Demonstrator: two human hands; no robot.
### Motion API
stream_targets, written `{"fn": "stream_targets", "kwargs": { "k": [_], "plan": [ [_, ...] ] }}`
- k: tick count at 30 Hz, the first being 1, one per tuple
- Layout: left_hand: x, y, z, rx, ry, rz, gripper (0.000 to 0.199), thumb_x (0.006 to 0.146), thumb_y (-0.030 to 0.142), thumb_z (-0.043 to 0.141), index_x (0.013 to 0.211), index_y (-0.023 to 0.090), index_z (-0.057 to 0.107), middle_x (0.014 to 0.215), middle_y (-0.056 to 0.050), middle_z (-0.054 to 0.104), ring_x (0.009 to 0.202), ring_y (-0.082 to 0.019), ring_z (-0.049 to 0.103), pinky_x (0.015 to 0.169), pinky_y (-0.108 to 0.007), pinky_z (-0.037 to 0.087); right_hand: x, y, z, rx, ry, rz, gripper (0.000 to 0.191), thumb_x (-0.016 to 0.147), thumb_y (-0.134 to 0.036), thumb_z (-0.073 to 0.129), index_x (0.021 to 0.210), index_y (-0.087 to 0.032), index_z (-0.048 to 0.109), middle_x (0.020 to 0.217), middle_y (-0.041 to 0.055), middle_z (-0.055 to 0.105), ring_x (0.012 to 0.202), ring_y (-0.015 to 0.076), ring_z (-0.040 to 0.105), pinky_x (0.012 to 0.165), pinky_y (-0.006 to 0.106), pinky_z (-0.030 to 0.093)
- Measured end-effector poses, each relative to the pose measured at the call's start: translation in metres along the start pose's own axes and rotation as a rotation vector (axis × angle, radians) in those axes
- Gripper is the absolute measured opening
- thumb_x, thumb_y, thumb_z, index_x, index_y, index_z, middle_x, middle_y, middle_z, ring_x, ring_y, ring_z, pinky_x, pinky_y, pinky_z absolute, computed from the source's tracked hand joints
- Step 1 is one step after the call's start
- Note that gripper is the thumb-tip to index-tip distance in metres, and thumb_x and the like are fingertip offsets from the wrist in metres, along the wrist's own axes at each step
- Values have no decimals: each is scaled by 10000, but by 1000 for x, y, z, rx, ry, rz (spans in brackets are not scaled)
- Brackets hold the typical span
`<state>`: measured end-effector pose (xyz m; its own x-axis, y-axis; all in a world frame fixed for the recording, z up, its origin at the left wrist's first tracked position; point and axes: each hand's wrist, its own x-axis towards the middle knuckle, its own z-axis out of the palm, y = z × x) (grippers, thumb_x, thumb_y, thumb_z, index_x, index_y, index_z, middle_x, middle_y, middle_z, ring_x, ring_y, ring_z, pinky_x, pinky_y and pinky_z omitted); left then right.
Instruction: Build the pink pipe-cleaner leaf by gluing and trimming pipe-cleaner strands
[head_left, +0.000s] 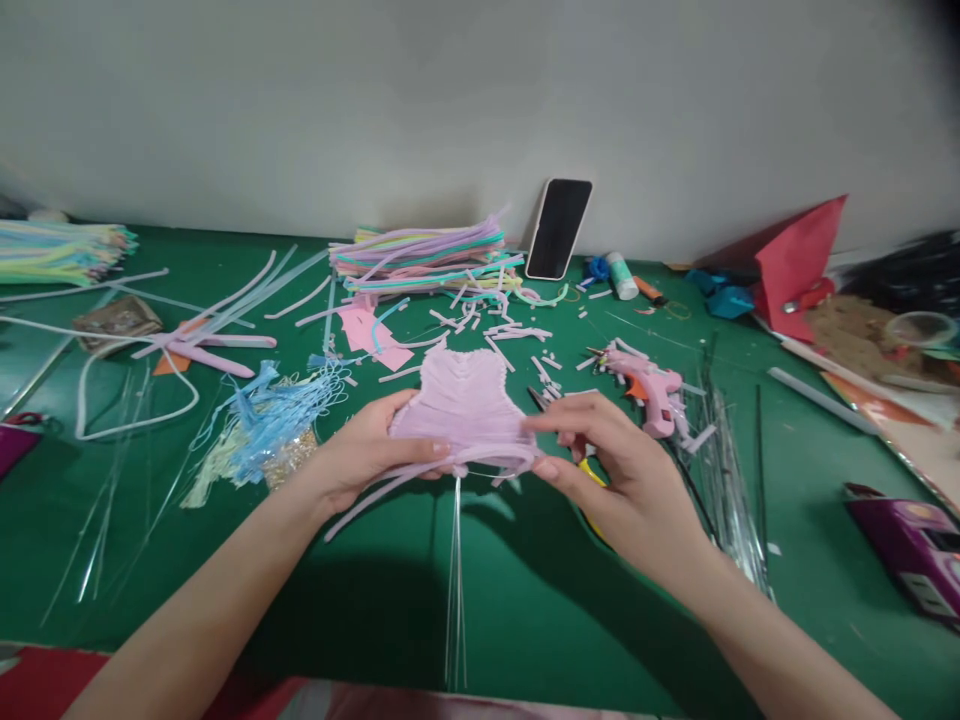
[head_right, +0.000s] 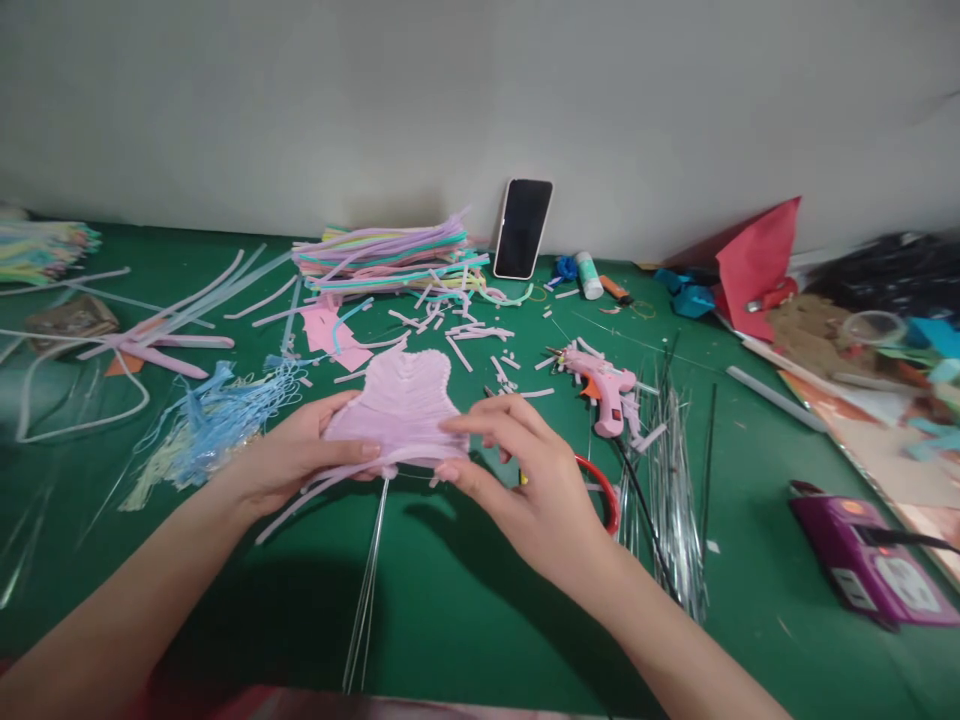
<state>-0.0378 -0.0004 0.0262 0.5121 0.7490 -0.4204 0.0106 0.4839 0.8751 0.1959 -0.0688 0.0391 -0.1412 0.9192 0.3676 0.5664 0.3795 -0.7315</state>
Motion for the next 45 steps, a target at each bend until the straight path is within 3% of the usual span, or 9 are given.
{"fn": "stream_targets", "kwargs": {
  "k": [3, 7, 13, 20, 30, 37, 41, 43, 45],
  "plan": [
    [0, -1, 2, 6, 33, 19, 579, 660, 187, 852, 1169, 148, 577, 1107, -98, 700, 824, -196, 719, 698, -261, 621, 1, -2, 4, 64, -4, 17, 42, 839, -213, 688, 812, -230, 716, 786, 12, 671, 732, 135, 631, 626, 249, 506],
    [1, -3, 0, -35, 70, 44, 583, 668, 185, 847, 1179, 150, 568, 1041, -86, 714, 794, -170, 708, 706, -251, 614, 4, -5, 8, 38, -30, -99, 54, 829, -175, 696, 844, -220, 723, 782, 14, 700, 712, 133, 653, 636, 255, 534],
    [1, -1, 0, -33, 58, 61, 558, 656, 191, 850, 1145, 146, 585, 1050, -90, 708, 793, -174, 698, 671, -237, 607, 0, -6, 11, -272, 123, -364, 197, 854, -32, 594, 922, -190, 691, 826, 51, 722, 730, 149, 653, 678, 288, 538],
    [-1, 0, 2, -17, 8, 35, 564, 699, 236, 823, 1190, 135, 564, 1057, -111, 705, 787, -170, 700, 711, -247, 601, -2, -16, 10, -283, 75, -335, 313, 899, -35, 515, 1047, -269, 659, 939, 22, 740, 868, 168, 678, 785, 315, 556],
    [-2, 0, 3, -44, 66, 97, 546, 711, 213, 817, 1193, 151, 568, 1044, -85, 717, 812, -175, 712, 718, -241, 609, -1, -18, 12, -493, 231, -201, 94, 867, -126, 630, 897, -188, 694, 782, 45, 741, 671, 150, 695, 602, 240, 528],
    [-1, 1, 6, -130, 97, 89, 502, 706, 168, 818, 1155, 136, 594, 1038, -93, 725, 768, -153, 716, 693, -207, 612, -12, -19, 29, -665, 236, -338, 461, 839, -19, 601, 1254, -222, 594, 995, 61, 761, 967, 253, 690, 834, 353, 531],
    [-2, 2, 4, -210, 121, 79, 439, 727, 134, 791, 1127, 154, 612, 1061, -78, 724, 750, -143, 723, 673, -193, 617, -12, -19, 31, -590, 227, -224, 498, 859, -159, 638, 1332, -266, 525, 1378, 122, 566, 1265, 344, 496, 996, 515, 439],
    [-2, 3, 2, -225, 128, 69, 411, 737, 127, 778, 1115, 162, 620, 1043, -67, 726, 751, -141, 723, 670, -185, 615, -12, -12, 29, -345, 236, -64, 525, 899, -255, 594, 1398, -266, 430, 1494, 143, 416, 1332, 316, 430, 1041, 522, 414],
    [-1, 2, 1, -225, 110, 52, 400, 735, 128, 777, 1103, 159, 624, 1013, -66, 729, 749, -146, 723, 659, -181, 613, -12, -2, 27, 17, 187, 141, 466, 956, -335, 493, 1405, -261, 391, 1433, 132, 477, 1290, 245, 492, 1030, 458, 450]
  ]
}}
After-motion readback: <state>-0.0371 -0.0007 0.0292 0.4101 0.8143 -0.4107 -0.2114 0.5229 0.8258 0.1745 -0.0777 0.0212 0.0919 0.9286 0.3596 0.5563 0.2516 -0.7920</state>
